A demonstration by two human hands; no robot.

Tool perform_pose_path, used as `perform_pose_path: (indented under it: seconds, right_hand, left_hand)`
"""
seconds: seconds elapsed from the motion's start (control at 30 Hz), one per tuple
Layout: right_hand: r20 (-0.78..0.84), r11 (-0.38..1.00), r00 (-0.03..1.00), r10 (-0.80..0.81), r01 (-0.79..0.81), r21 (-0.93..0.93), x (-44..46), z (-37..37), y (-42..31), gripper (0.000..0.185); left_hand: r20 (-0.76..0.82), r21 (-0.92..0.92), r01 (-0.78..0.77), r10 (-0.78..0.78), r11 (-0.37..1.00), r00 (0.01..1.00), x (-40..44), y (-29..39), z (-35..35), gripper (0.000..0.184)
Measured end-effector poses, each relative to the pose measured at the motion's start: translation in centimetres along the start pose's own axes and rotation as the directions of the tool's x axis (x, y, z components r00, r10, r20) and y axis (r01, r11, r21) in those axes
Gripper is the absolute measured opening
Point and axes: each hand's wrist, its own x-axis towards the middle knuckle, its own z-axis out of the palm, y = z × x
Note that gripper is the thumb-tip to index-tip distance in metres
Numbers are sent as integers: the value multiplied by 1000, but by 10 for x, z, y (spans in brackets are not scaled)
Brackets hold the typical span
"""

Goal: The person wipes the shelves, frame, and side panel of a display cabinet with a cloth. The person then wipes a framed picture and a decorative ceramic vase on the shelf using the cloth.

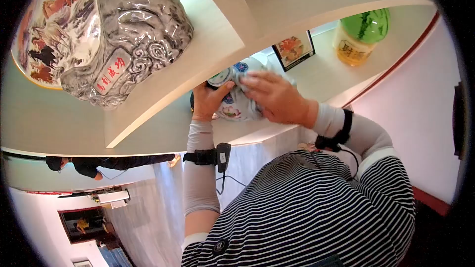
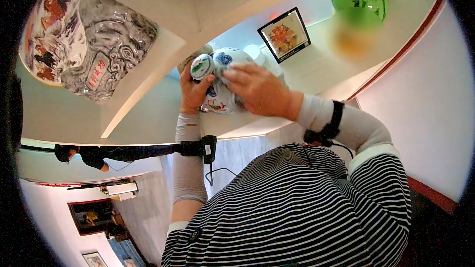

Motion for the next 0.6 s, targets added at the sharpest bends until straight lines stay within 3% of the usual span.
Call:
perform_pose_path:
  seconds: [0.17,0.23,0.3,0.37,0.5,0.57,0.6]
  right_hand:
    - [10,996,997,-72,71,45,-9,2,-3,40]
    - [17,992,999,49,-50,113,8,2,10,36]
    - [-56,989,996,69,-61,133,32,-2,26,33]
    - [216,937,944,250,-292,192,49,-7,41,19]
    - [179,914,931,319,-352,201,58,16,81,16]
    - [105,940,968,227,-246,236,52,20,82,17]
    - [231,913,931,284,-336,231,53,-3,59,21]
  left_hand:
    - [4,83,4,-5,997,1000,-1,3,-2,55]
    - [8,-12,10,-10,1000,1000,-2,1,0,57]
    - [6,-30,12,-12,999,1000,-1,8,2,58]
    - [4,-53,10,-10,999,1000,0,7,3,58]
    - [-4,68,-70,70,995,998,2,-6,-4,56]
    - [9,89,-69,69,994,998,5,-1,-5,57]
    - [8,35,-68,68,997,998,5,7,0,56]
